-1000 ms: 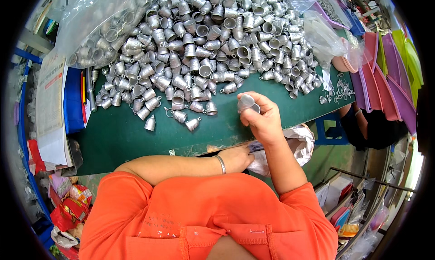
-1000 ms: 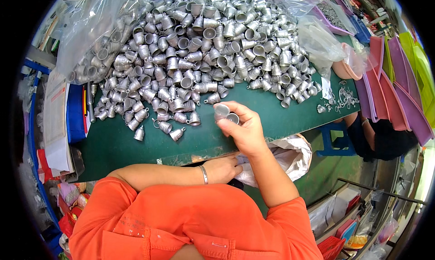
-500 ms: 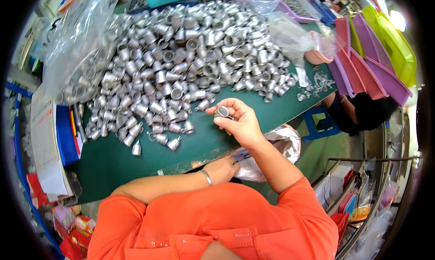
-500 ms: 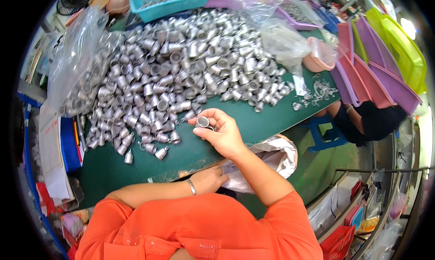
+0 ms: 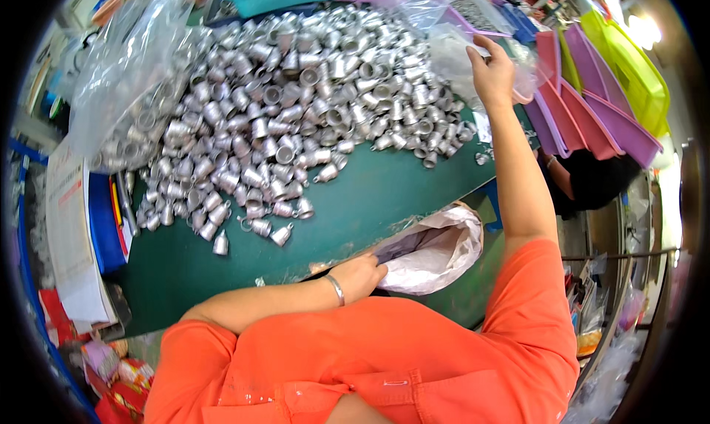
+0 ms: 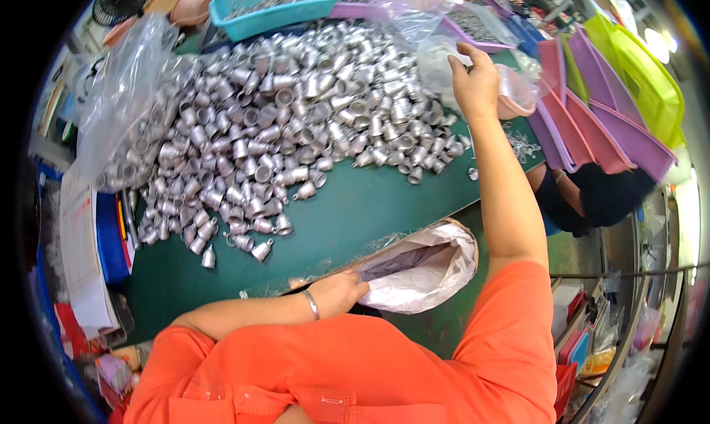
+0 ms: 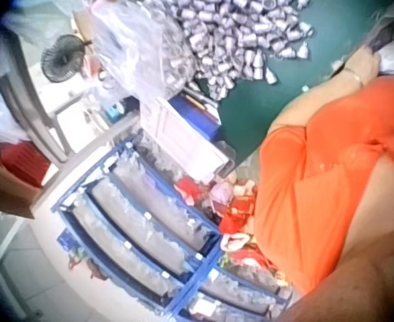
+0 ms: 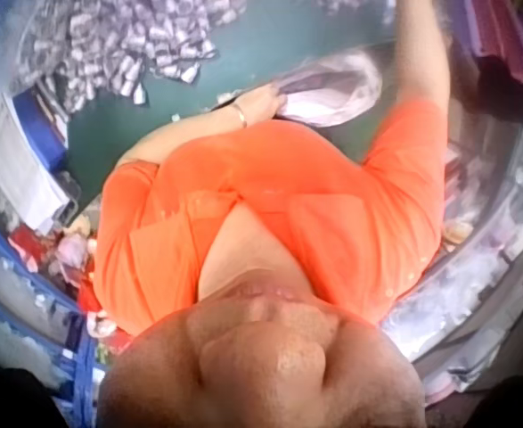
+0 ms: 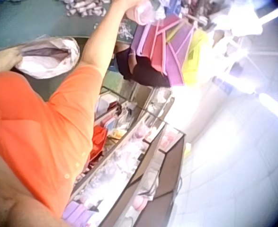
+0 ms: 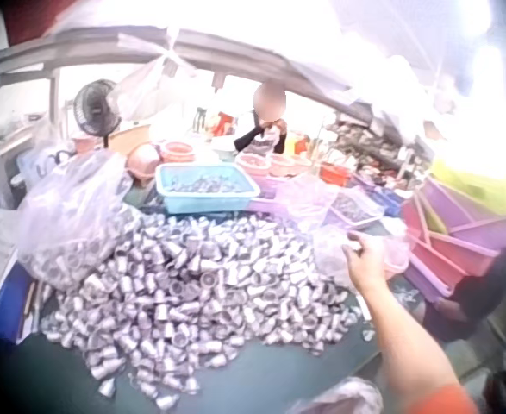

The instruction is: The person retrieves a paper bag from a pile of sacks, opens it, and walks to a workbench. They then pick up small silver metal bells from a large pile on the table and place them into the bag.

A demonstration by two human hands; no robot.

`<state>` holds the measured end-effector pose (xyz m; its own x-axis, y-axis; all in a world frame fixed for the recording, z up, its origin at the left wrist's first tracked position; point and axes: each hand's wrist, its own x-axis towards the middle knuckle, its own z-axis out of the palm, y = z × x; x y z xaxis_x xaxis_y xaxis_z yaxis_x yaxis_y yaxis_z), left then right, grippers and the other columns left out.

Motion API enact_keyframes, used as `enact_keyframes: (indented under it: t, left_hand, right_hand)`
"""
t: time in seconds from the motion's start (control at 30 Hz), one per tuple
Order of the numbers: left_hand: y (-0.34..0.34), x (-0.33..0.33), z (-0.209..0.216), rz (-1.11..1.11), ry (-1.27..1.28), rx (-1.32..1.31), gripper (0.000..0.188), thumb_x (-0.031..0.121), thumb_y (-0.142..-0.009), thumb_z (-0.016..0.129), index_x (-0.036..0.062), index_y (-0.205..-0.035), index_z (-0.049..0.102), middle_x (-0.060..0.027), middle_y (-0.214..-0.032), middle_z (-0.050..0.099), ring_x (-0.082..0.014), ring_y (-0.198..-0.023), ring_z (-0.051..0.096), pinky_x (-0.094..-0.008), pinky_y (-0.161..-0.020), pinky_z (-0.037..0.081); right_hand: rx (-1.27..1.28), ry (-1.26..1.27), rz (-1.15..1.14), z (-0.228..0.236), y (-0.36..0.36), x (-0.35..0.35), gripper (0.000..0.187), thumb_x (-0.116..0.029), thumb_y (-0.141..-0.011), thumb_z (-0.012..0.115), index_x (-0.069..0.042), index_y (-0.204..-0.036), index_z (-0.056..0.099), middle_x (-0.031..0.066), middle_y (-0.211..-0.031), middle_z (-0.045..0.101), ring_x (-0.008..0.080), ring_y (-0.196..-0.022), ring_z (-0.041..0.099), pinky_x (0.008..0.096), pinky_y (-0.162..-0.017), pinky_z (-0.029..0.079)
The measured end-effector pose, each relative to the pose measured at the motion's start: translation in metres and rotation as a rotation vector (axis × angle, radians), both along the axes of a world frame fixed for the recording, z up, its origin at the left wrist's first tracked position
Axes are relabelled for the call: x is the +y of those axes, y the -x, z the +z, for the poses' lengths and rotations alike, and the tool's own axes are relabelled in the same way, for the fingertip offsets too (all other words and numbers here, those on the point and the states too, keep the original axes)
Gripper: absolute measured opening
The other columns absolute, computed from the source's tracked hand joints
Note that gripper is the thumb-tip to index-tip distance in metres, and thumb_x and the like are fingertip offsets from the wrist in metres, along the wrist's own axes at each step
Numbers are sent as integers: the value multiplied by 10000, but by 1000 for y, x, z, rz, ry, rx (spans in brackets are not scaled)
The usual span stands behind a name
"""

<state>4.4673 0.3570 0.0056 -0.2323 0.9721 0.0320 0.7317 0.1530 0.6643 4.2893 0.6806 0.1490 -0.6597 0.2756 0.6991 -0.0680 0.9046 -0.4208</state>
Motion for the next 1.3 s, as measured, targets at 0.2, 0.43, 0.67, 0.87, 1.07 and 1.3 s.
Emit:
enact_keyframes:
  t: [0.2,0.43,0.67,0.87,1.07,1.3]
  left_hand:
    - [-4,0,-8,8,-11,-41,157,104,-722,533,-9,-828,556,-166,-799,557,-306,-825,560,-373,-734,466]
    - [-6,3,-14,17,7,-55,184,121,-736,514,-17,-849,561,-173,-802,556,-313,-843,554,-374,-763,455]
    - [-5,3,-10,6,15,-58,202,119,-722,524,-24,-862,555,-178,-803,550,-319,-844,553,-370,-745,463]
    - [-5,2,-9,6,16,-47,218,124,-712,536,-19,-875,556,-172,-809,547,-311,-853,554,-367,-748,465]
    - [-5,3,-8,10,23,-29,201,124,-716,534,-11,-860,564,-160,-802,547,-298,-865,550,-364,-757,460]
    - [-7,3,-13,20,3,-27,191,124,-719,532,-1,-857,575,-143,-807,551,-291,-854,545,-365,-750,458]
  right_hand:
    - [-345,-169,748,-33,-67,-137,118,-11,-722,633,-57,-830,632,90,-819,592,266,-763,596,327,-644,485]
    - [-507,-146,649,-70,-85,-188,193,-109,-747,643,-72,-931,599,72,-978,541,286,-825,591,383,-661,488]
    - [-583,-146,688,-65,-96,-174,222,-50,-747,611,-70,-967,601,63,-997,549,284,-849,589,377,-693,487]
    - [-805,-159,685,-59,-106,-168,286,-29,-716,651,-51,-995,597,107,-932,563,293,-806,584,367,-673,472]
    - [-741,94,587,-63,-116,-164,267,-132,-709,691,-51,-949,607,91,-911,564,284,-814,585,358,-681,472]
    - [-562,345,693,-89,-126,-180,258,-41,-673,714,-50,-919,637,64,-876,565,195,-752,560,277,-665,463]
